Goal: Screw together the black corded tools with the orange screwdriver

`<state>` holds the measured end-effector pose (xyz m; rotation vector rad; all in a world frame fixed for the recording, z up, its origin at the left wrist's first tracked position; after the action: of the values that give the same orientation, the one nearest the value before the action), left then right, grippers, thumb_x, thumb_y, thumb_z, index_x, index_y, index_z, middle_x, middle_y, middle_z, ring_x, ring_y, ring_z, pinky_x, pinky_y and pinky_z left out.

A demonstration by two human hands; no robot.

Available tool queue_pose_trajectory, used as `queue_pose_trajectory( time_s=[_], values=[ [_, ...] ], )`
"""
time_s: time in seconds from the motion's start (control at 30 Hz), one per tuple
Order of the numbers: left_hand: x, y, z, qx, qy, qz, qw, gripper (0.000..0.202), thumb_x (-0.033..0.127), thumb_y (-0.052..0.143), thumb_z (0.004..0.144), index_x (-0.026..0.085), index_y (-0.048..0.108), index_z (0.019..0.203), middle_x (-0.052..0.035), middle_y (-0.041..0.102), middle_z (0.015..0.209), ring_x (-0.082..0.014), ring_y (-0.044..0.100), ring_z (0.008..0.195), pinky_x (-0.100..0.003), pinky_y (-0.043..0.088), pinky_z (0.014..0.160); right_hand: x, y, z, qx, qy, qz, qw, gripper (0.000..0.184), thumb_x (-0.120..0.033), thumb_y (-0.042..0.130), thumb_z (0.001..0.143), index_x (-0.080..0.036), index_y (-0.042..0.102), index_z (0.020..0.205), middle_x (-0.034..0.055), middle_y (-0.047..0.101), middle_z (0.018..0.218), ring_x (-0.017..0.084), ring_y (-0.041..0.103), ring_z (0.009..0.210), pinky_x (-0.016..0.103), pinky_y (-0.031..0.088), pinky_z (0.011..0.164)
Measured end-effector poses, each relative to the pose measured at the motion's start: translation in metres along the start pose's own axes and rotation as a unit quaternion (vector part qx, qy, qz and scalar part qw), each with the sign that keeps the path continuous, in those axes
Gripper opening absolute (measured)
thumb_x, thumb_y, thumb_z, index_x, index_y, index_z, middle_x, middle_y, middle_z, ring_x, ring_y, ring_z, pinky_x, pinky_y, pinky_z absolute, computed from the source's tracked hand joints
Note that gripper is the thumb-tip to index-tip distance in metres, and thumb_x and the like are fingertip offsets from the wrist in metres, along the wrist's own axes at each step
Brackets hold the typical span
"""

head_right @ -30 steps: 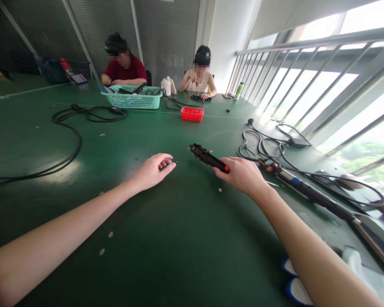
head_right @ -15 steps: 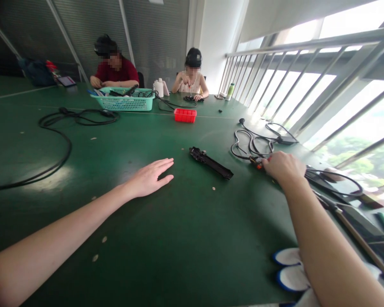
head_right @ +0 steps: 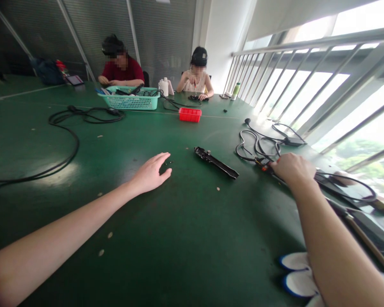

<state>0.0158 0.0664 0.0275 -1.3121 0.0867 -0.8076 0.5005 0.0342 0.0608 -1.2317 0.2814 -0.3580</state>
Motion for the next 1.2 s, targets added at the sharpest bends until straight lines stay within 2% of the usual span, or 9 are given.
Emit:
queue_pose_trajectory(
  time_s=[0.13,0.33,0.47,0.63,0.83,0.93,1.0,1.07,1.2],
  values=[
    [0.007,0.006,-0.001,-0.055,0.033,0.021,0.998,0.054,0.044,0.043,0.103,0.016,0.053,0.149,-0.0111,0.046,0.163,-0.0287,0.037,0.154,-0.049,0.026,0.13,-0.008,-0.001,-0.009,-0.063,0.052,-0.017,0.997,0.03,-0.037,0.064,0.083,-0.009,0.075,0.078,0.0312,0.07,0.091,0.033,0.066,0.078,0.042,0.036,0.06],
    [0.008,0.001,-0.003,-0.031,0.016,0.004,0.999,0.041,0.043,0.046,0.103,0.017,0.062,0.13,-0.0123,0.053,0.157,-0.0304,0.046,0.149,-0.05,0.034,0.126,-0.034,-0.023,-0.019,-0.046,0.037,0.015,0.998,0.047,-0.041,0.045,0.094,-0.003,0.071,0.106,0.0348,0.068,0.097,0.037,0.067,0.086,0.042,0.038,0.063],
    [0.009,0.0,-0.004,-0.043,0.022,-0.024,0.999,0.041,0.041,0.045,0.105,0.022,0.059,0.137,-0.0091,0.053,0.158,-0.0288,0.049,0.147,-0.048,0.04,0.123,-0.088,-0.026,-0.033,-0.027,-0.061,0.084,0.994,0.036,-0.041,0.05,0.095,-0.017,0.067,0.115,0.0184,0.073,0.102,0.03,0.066,0.092,0.036,0.043,0.074],
    [0.021,0.004,-0.005,-0.085,0.104,-0.055,0.989,0.043,0.037,0.044,0.106,0.025,0.061,0.144,-0.0023,0.052,0.158,-0.0221,0.043,0.151,-0.043,0.032,0.128,-0.151,-0.027,-0.062,-0.014,-0.183,0.142,0.973,0.027,-0.039,0.051,0.094,-0.024,0.068,0.107,0.0066,0.074,0.093,0.025,0.067,0.082,0.033,0.044,0.072],
    [0.021,0.003,-0.003,-0.06,0.115,-0.122,0.984,0.033,0.03,0.048,0.105,0.024,0.074,0.123,-0.0018,0.068,0.141,-0.0201,0.06,0.137,-0.04,0.043,0.121,-0.153,-0.025,-0.066,-0.071,-0.226,0.149,0.96,0.019,-0.039,0.056,0.088,-0.024,0.068,0.09,0.0019,0.071,0.073,0.021,0.064,0.067,0.031,0.045,0.065],
    [0.02,0.0,-0.003,-0.034,0.109,-0.123,0.986,0.027,0.03,0.052,0.103,0.023,0.075,0.115,-0.0033,0.072,0.134,-0.0219,0.067,0.126,-0.038,0.049,0.114,-0.165,-0.03,-0.076,-0.102,-0.256,0.247,0.929,0.026,-0.041,0.059,0.09,-0.024,0.065,0.108,-0.0002,0.073,0.077,0.018,0.064,0.066,0.031,0.05,0.068],
    [0.017,-0.001,-0.003,-0.025,0.09,-0.113,0.989,0.031,0.035,0.057,0.101,0.023,0.068,0.127,-0.0053,0.068,0.14,-0.0238,0.066,0.125,-0.038,0.05,0.112,-0.178,-0.037,-0.086,-0.11,-0.273,0.326,0.898,0.04,-0.05,0.06,0.093,-0.024,0.059,0.124,0.0022,0.078,0.092,0.018,0.066,0.071,0.032,0.053,0.072],
    [0.013,0.0,-0.004,-0.028,0.056,-0.097,0.993,0.051,0.043,0.062,0.098,0.022,0.056,0.144,-0.0083,0.057,0.152,-0.027,0.06,0.135,-0.041,0.048,0.114,-0.187,-0.043,-0.092,-0.098,-0.287,0.347,0.887,0.047,-0.058,0.06,0.094,-0.026,0.058,0.128,0.0044,0.079,0.101,0.019,0.068,0.075,0.033,0.054,0.074],
    [0.01,0.006,-0.004,-0.085,0.028,-0.05,0.995,0.078,0.06,0.059,0.097,0.019,0.037,0.16,-0.0105,0.033,0.17,-0.03,0.032,0.157,-0.046,0.032,0.127,-0.174,-0.04,-0.083,-0.035,-0.261,0.245,0.933,0.049,-0.066,0.059,0.092,-0.025,0.066,0.119,0.0057,0.078,0.103,0.022,0.069,0.079,0.036,0.053,0.074]
  ],
)
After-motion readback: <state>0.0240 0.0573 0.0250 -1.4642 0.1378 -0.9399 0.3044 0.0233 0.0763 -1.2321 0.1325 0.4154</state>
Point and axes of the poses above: each hand's wrist, its own z-axis towards the middle knuckle, its own y-axis out of the palm, x = y × z, the point moved 7 cm from there along z, towards the middle knuckle
